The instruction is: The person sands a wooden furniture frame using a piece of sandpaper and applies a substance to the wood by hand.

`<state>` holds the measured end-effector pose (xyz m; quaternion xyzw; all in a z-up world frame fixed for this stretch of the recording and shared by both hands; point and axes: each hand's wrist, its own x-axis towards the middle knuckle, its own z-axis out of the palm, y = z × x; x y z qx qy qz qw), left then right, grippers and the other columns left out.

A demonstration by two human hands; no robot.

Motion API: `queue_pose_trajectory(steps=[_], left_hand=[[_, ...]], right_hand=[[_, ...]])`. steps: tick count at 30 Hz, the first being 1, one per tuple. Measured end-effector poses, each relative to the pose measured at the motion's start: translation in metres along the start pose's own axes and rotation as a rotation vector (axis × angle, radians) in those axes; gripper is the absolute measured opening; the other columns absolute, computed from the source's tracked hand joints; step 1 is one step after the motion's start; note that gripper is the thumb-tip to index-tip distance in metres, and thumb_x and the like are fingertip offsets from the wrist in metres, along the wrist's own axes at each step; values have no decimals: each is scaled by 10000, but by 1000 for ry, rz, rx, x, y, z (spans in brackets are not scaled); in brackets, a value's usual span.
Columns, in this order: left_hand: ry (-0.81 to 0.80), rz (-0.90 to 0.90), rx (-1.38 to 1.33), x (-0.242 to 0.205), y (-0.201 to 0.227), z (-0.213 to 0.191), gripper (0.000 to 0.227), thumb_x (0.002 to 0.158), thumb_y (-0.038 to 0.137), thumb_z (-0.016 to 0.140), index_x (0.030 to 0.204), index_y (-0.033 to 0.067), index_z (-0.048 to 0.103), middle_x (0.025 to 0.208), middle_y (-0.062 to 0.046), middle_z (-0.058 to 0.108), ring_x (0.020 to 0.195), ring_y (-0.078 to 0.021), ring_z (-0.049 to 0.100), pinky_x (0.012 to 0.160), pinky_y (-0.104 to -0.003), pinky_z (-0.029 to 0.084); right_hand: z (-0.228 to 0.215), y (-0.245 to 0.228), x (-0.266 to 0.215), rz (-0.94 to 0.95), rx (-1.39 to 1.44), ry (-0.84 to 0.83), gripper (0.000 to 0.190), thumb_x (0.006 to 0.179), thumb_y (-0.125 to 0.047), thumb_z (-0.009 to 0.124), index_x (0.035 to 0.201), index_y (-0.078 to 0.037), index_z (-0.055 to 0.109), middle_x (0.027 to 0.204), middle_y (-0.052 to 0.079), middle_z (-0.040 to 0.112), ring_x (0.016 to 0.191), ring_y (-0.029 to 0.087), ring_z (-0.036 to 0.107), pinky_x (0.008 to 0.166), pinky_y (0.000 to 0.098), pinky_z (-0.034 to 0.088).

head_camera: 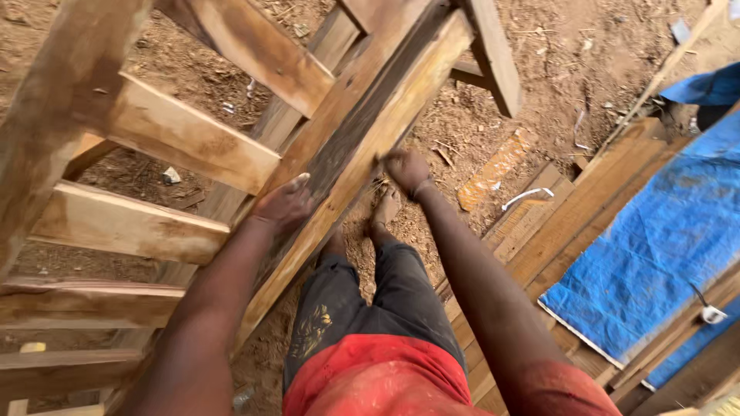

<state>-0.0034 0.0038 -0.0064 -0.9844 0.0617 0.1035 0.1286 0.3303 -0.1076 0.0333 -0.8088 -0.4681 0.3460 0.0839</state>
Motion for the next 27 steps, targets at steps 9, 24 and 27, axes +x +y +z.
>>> queue_pose_trajectory(steps=[9, 24, 27], left_hand=[[127, -92, -247, -2, 4, -11, 140, 915, 136, 539, 899, 164, 675, 905, -32, 700, 1020, -198, 652, 1235, -390, 219], [135, -95, -313, -3, -5, -17, 189, 923, 175, 543, 793, 168, 681, 815, -25, 675, 901, -197, 671, 1186, -397, 292], [118, -86, -243, 0, -4, -11, 161, 934, 187, 531, 882, 186, 684, 908, -10, 673, 1010, -206, 649, 1215, -396, 291]], right_hand=[[51, -73, -124, -191, 633, -67, 578, 882, 11, 598, 1438, -146, 589, 1326, 154, 644, 1131, 251, 680, 885, 322, 605], [78, -95, -126, -312, -84, -4, 412, 894, -136, 669, 1305, -111, 660, 1354, 70, 640, 1202, 282, 643, 1073, 392, 524], [63, -101, -95, -131, 72, 115, 399, 892, -191, 687, 1281, -102, 662, 1290, 101, 646, 1172, 292, 660, 1011, 380, 534]])
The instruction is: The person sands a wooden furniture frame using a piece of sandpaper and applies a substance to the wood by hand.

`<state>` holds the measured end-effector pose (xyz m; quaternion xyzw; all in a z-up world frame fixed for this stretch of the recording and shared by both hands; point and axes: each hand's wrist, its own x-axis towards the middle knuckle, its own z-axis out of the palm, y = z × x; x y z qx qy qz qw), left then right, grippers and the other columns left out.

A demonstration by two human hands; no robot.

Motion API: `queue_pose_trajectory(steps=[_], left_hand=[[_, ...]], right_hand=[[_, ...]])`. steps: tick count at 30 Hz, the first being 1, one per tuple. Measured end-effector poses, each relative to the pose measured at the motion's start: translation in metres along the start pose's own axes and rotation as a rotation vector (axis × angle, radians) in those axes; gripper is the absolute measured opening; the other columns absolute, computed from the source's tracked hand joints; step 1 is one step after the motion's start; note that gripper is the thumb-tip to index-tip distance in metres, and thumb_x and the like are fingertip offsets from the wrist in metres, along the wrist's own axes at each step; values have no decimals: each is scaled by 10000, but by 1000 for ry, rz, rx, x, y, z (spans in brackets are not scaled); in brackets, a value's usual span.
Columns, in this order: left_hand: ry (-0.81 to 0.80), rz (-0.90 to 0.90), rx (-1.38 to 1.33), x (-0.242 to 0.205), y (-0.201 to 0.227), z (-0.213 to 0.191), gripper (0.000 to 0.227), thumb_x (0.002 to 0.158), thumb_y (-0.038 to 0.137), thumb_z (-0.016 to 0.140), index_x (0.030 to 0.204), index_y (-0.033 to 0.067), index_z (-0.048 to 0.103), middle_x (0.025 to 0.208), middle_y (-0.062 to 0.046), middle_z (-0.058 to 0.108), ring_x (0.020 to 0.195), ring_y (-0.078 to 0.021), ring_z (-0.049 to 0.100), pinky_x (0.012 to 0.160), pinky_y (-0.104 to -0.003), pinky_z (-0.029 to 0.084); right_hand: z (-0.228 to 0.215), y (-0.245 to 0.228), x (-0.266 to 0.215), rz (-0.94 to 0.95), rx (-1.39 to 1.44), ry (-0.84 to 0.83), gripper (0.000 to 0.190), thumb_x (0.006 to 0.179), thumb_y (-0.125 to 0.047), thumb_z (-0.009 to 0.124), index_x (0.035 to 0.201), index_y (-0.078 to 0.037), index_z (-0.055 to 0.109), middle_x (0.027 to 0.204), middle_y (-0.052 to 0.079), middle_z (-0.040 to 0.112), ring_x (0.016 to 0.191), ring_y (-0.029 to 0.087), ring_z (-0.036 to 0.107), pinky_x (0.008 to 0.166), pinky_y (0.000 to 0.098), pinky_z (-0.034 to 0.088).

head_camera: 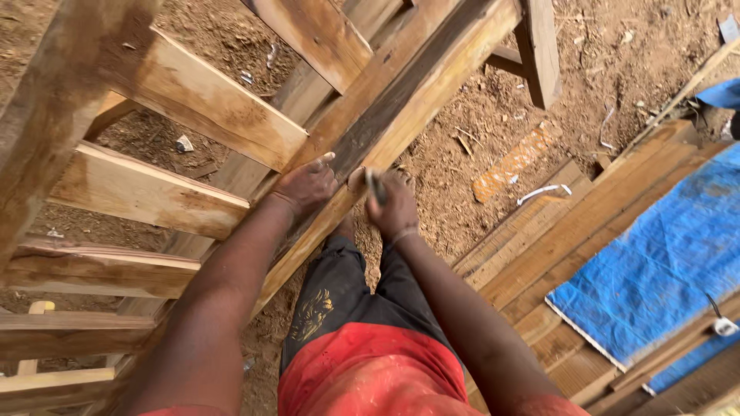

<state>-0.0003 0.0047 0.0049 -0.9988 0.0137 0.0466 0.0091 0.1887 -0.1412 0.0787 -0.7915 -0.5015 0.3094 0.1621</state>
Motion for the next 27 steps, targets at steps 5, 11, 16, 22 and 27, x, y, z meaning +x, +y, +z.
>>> queue_pose_trajectory(steps=[5, 11, 16, 22, 27], left_hand=[[101, 34, -7, -5, 2, 9, 158, 947, 201, 553, 1082, 244, 622, 1276, -15, 608, 1308, -228, 548, 1103, -388, 366], [270, 12, -293, -8, -9, -23, 221, 953, 257, 490, 1158, 193, 542, 1322, -128, 596, 1365, -307, 517, 1212, -466, 351], [238, -17, -358, -3, -9, -37, 338, 908, 235, 503, 1242, 188, 538, 1399, -145, 556, 1356, -336, 517, 1166, -456, 373], [166, -307, -582, -3, 3, -66, 288, 992, 181, 541, 1277, 144, 551, 1412, -130, 548, 1312, -354, 554, 1035, -441, 478], [352, -364, -670, -45, 50, -61, 344, 947, 131, 547, 1288, 90, 521, 1383, -159, 559, 1311, -361, 570, 1083, -457, 492]], right_hand=[[-16, -22, 22, 58, 68, 74, 425, 844, -227, 706, 1245, -91, 677, 1278, 113, 655, 1125, 302, 668, 965, 404, 528], [-6, -36, 9, 58, -6, -85, 406, 844, -235, 658, 1214, -69, 681, 1287, 121, 642, 1116, 306, 668, 976, 424, 519], [1, -52, -18, 61, 16, -197, 320, 853, -210, 597, 1120, -61, 690, 1321, 142, 639, 1135, 319, 663, 997, 406, 534], [-14, -55, -29, 168, -10, -423, 467, 804, -156, 597, 1263, -123, 676, 1298, 145, 628, 1123, 293, 640, 968, 440, 503], [-18, -24, -2, 205, 90, -122, 341, 900, -259, 614, 1187, -115, 730, 1214, 126, 714, 1068, 278, 700, 959, 392, 576]])
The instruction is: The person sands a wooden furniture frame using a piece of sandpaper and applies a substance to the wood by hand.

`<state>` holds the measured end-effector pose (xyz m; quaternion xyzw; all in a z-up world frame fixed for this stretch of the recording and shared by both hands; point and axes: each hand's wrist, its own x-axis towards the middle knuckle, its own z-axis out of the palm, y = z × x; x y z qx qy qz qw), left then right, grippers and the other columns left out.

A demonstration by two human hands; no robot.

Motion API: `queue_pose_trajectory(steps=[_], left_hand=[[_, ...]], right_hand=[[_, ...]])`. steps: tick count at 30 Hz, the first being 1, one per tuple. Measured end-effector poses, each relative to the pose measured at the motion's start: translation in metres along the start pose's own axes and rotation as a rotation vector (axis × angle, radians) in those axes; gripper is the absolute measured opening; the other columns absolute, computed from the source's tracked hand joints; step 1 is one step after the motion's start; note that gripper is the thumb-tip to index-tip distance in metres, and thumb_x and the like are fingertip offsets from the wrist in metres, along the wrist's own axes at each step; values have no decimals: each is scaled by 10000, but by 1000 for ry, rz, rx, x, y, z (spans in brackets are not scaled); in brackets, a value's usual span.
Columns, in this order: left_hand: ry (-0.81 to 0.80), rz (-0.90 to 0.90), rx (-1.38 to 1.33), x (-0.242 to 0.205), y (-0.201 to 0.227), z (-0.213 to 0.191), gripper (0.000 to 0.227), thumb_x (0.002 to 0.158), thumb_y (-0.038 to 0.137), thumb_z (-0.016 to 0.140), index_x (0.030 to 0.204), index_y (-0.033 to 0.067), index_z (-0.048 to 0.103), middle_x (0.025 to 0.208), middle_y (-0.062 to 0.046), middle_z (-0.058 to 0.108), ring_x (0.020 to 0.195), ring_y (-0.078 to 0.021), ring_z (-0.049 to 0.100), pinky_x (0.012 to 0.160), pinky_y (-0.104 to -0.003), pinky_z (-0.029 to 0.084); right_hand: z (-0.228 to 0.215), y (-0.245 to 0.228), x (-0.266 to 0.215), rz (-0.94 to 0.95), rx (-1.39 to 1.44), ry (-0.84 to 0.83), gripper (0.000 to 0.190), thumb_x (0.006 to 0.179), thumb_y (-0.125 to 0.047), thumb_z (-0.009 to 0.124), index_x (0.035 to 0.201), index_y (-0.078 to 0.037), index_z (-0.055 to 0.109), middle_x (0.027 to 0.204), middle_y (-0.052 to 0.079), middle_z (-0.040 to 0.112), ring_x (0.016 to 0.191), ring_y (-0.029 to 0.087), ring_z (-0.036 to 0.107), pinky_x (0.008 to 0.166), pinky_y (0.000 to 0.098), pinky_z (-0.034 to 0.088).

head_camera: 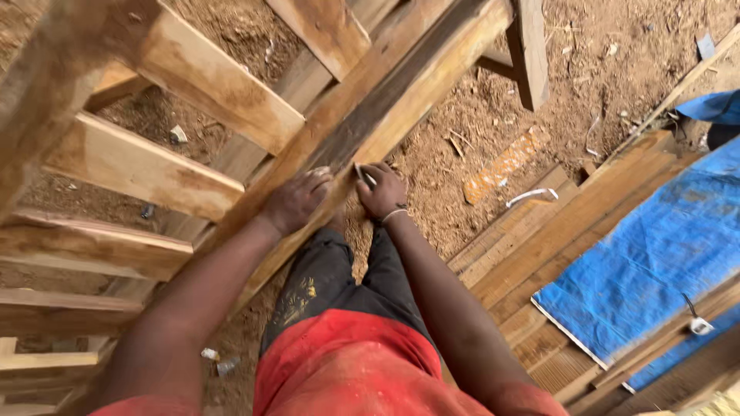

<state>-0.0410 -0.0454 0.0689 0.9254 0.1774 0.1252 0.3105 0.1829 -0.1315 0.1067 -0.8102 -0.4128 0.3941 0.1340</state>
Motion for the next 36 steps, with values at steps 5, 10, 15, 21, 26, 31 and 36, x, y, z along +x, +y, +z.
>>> queue_pose_trajectory(steps=[5, 10, 15, 21, 26, 31, 36], left_hand=[[-179, 74, 230, -57, 4, -8, 437, 884, 61, 531, 1296, 179, 615, 1365, -113, 615, 1277, -284, 576, 1054, -430, 487], [-514, -402, -208, -62, -8, -51, 280, 955, 266, 604, 1228, 209, 624, 1411, -111, 535, 1315, -294, 496, 1061, -424, 396], [-356, 341, 341, -70, -29, -34, 229, 880, 202, 572, 1100, 163, 623, 1339, -61, 590, 1327, -244, 534, 1107, -384, 412], [-251, 332, 409, -76, -28, -27, 267, 855, 225, 559, 1107, 165, 623, 1282, -63, 612, 1254, -246, 563, 1069, -372, 424], [-224, 244, 423, -78, -13, -15, 208, 893, 220, 544, 1080, 158, 610, 1247, -55, 622, 1226, -231, 586, 1092, -381, 428], [-183, 278, 511, -76, -20, -11, 225, 864, 226, 544, 1073, 182, 614, 1202, -42, 628, 1156, -253, 611, 992, -369, 420], [-204, 279, 575, -87, -17, -2, 173, 902, 200, 558, 1070, 216, 594, 1138, -9, 609, 1139, -200, 610, 1092, -343, 396]], right_hand=[[36, 14, -31, -162, -105, -128, 380, 860, -239, 648, 1197, -80, 717, 1224, 138, 705, 1083, 287, 697, 1002, 408, 536], [43, 12, -48, 138, 35, -191, 338, 850, -263, 633, 1156, -160, 734, 1174, 74, 730, 1046, 241, 722, 937, 364, 581], [53, 28, -36, -21, 22, -130, 333, 865, -233, 696, 1167, -97, 731, 1211, 129, 693, 1066, 272, 698, 978, 396, 569], [61, 37, -46, 99, 827, -244, 408, 920, -103, 616, 1322, -162, 649, 1345, 87, 660, 1062, 238, 709, 939, 383, 589], [69, 26, -40, -325, 451, 158, 495, 905, -34, 648, 1391, -113, 590, 1397, 101, 596, 1182, 235, 663, 960, 343, 596], [81, 17, -54, -477, -194, 289, 413, 933, -106, 701, 1339, -111, 626, 1332, 136, 654, 1177, 289, 664, 942, 398, 577], [48, -7, -72, 15, -48, -70, 393, 894, -261, 646, 1239, -75, 670, 1244, 118, 696, 1052, 266, 724, 891, 371, 621]])
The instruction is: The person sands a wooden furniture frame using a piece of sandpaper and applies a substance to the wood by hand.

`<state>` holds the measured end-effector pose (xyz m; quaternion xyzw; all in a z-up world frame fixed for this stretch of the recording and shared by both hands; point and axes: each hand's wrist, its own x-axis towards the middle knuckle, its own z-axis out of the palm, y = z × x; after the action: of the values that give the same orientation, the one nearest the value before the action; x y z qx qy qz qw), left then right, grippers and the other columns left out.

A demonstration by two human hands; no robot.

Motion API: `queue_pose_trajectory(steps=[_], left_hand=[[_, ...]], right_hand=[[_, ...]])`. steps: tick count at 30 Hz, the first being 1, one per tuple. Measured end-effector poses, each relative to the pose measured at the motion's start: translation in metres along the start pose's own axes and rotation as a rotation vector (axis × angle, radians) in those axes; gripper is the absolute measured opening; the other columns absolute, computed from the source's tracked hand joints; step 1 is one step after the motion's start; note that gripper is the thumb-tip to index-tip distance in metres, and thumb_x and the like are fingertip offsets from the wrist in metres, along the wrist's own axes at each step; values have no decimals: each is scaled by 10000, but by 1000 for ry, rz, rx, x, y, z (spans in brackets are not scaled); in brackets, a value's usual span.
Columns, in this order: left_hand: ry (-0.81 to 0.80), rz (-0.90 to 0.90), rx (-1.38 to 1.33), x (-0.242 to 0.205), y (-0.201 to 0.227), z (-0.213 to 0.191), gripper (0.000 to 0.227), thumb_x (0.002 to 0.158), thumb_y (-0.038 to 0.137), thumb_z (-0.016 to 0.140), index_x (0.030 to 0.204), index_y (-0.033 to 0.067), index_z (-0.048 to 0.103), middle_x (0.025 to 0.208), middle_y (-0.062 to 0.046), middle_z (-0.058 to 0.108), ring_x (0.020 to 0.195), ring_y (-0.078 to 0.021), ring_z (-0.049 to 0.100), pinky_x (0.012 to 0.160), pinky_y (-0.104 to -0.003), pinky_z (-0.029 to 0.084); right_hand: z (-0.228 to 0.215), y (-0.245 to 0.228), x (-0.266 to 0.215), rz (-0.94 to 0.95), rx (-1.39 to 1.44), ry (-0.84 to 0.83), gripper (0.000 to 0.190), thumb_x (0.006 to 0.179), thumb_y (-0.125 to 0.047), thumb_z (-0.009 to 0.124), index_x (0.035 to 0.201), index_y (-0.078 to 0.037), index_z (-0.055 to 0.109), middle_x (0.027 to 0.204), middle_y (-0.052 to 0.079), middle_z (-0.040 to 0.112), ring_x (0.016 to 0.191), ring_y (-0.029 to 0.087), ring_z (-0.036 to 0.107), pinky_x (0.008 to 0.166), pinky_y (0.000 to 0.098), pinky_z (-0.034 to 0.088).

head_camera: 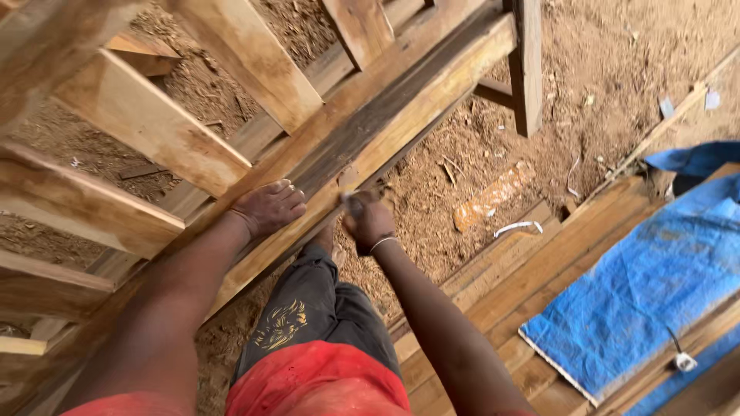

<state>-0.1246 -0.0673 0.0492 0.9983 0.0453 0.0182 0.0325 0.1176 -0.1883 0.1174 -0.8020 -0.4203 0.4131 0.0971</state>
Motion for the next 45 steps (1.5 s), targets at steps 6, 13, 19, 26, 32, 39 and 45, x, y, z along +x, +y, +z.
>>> queue_pose_trajectory(steps=[6, 13, 19, 26, 32, 39, 45], left_hand=[[-112, -4, 80, 0, 7, 13, 220, 909, 222, 545, 1126, 241, 575, 1116, -23, 608, 1093, -211, 615, 990, -333, 420], [-99, -16, 60, -5, 11, 9, 192, 925, 220, 532, 1110, 239, 578, 1108, -25, 604, 1103, -215, 625, 962, -330, 425], [-71, -24, 33, -5, 10, 14, 161, 932, 216, 546, 1088, 219, 587, 1099, -30, 610, 1083, -229, 633, 999, -346, 423], [53, -34, 97, -9, 7, 29, 104, 941, 200, 548, 1038, 221, 578, 1066, -20, 607, 1111, -228, 631, 1041, -337, 397], [-64, -36, 152, -4, 3, 26, 104, 961, 212, 526, 1052, 231, 574, 1011, -13, 592, 1081, -219, 610, 982, -327, 391], [59, -45, 134, -3, 7, 16, 98, 958, 236, 513, 1018, 233, 590, 1070, -22, 618, 1110, -229, 619, 1040, -353, 394], [4, -52, 96, -4, 4, 14, 158, 932, 231, 524, 1069, 228, 601, 1101, -19, 625, 1130, -229, 620, 1038, -349, 396]], right_hand=[[-15, 10, 70, -97, -3, 304, 372, 858, -308, 708, 1145, -73, 740, 1171, 132, 715, 1060, 268, 689, 972, 414, 572], [12, -14, 36, -104, -49, 100, 353, 913, -261, 618, 1201, -89, 728, 1278, 121, 681, 1169, 272, 643, 1065, 414, 510], [28, -34, 0, -135, -214, -112, 377, 920, -249, 589, 1253, -103, 689, 1329, 133, 638, 1204, 272, 605, 1058, 431, 480], [-9, -12, 34, 260, 215, 21, 386, 866, -302, 626, 1218, -167, 708, 1219, 72, 709, 927, 258, 744, 859, 415, 667], [36, 21, 19, -72, -80, -28, 265, 935, -283, 675, 1140, -150, 777, 1206, 105, 729, 1034, 220, 690, 950, 398, 583], [51, 29, 0, -500, 256, 168, 497, 919, -178, 734, 1394, -81, 626, 1419, 143, 603, 1262, 308, 603, 1026, 422, 542], [84, 12, -27, -448, -82, 306, 496, 844, -144, 710, 1333, -100, 643, 1270, 127, 642, 1094, 294, 665, 912, 404, 598]])
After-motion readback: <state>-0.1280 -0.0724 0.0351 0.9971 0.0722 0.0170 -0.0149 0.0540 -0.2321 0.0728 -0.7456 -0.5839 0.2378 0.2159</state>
